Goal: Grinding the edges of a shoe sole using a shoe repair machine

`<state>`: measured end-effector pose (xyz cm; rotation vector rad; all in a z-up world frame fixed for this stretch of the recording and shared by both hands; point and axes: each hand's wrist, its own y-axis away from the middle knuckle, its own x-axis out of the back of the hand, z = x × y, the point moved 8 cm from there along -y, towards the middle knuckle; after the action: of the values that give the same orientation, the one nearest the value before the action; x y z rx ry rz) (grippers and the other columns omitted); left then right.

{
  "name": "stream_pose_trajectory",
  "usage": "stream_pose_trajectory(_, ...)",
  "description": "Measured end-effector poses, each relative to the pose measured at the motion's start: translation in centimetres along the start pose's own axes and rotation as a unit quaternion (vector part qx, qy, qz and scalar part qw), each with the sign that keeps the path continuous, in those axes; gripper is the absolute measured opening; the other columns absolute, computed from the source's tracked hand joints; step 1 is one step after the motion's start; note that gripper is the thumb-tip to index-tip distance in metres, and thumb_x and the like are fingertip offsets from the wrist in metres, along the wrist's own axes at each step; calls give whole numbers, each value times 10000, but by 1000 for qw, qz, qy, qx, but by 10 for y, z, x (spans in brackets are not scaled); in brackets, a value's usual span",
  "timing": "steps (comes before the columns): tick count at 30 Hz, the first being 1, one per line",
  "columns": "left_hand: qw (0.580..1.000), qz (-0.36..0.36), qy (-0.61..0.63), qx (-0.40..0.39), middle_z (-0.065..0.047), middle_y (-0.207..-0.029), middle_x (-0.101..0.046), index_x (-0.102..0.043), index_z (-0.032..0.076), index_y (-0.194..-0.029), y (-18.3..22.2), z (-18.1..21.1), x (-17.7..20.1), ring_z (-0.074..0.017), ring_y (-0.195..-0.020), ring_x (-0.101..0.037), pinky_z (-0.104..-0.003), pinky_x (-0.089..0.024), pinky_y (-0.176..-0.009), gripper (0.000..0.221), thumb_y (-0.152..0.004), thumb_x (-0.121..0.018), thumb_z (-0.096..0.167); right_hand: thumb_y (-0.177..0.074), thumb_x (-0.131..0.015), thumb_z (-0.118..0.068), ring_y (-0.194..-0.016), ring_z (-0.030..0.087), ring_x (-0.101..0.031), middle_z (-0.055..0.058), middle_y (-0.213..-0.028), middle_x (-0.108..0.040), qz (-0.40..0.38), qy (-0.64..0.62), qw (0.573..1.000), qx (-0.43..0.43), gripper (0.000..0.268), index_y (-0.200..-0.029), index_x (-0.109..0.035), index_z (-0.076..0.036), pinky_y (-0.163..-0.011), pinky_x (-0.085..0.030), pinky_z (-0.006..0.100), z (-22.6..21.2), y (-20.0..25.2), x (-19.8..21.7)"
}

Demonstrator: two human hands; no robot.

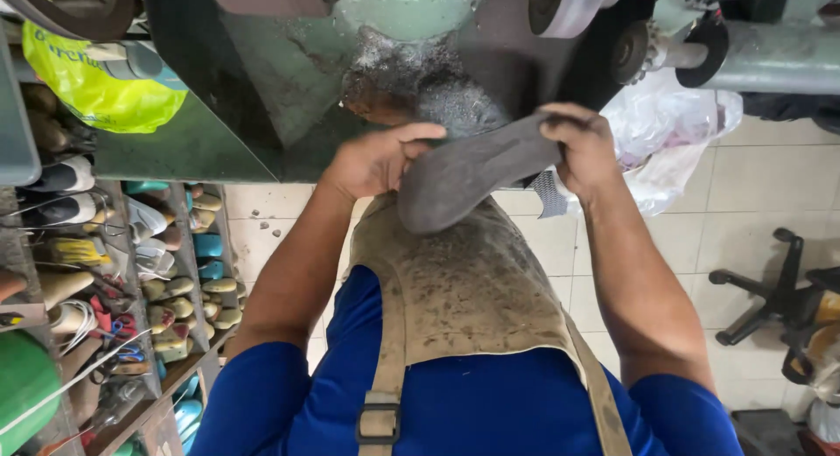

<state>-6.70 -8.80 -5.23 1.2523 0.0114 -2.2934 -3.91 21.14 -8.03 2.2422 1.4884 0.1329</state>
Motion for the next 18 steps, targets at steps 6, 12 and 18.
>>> stream_pose_trajectory(6,883,234,-407,-29,-74,-1064,-727,-634,194,-1335,-56,-11,6,-213,-1015,-707,-324,-563,-840,677,-696,-853,237,-892,-766,-224,-743,172,-701,27,-910,-659,12,-106,994,-33,269,-1090,-591,-174,-531,-620,246,-31,26,-72)
stream_pose_trajectory(12,957,190,-170,-136,-156,-1065,-712,-547,120,-1404,-71,5,-23,-269,-942,-696,-402,-616,-808,715,-749,-810,13,-817,-700,74,-673,226,-749,99,-920,-689,-123,-126,984,8,548,-1331,-539,-27,-434,-608,239,-36,102,-86)
stream_pose_trajectory(18,973,-16,58,-223,-184,-1258,-661,-505,148,-1439,-130,38,-46,-344,-1107,-678,-505,-562,-979,710,-788,-715,-41,-763,-651,81,-659,280,-739,197,-904,-698,-142,-165,974,54,512,-1273,-611,68,-437,-618,336,-100,88,-94)
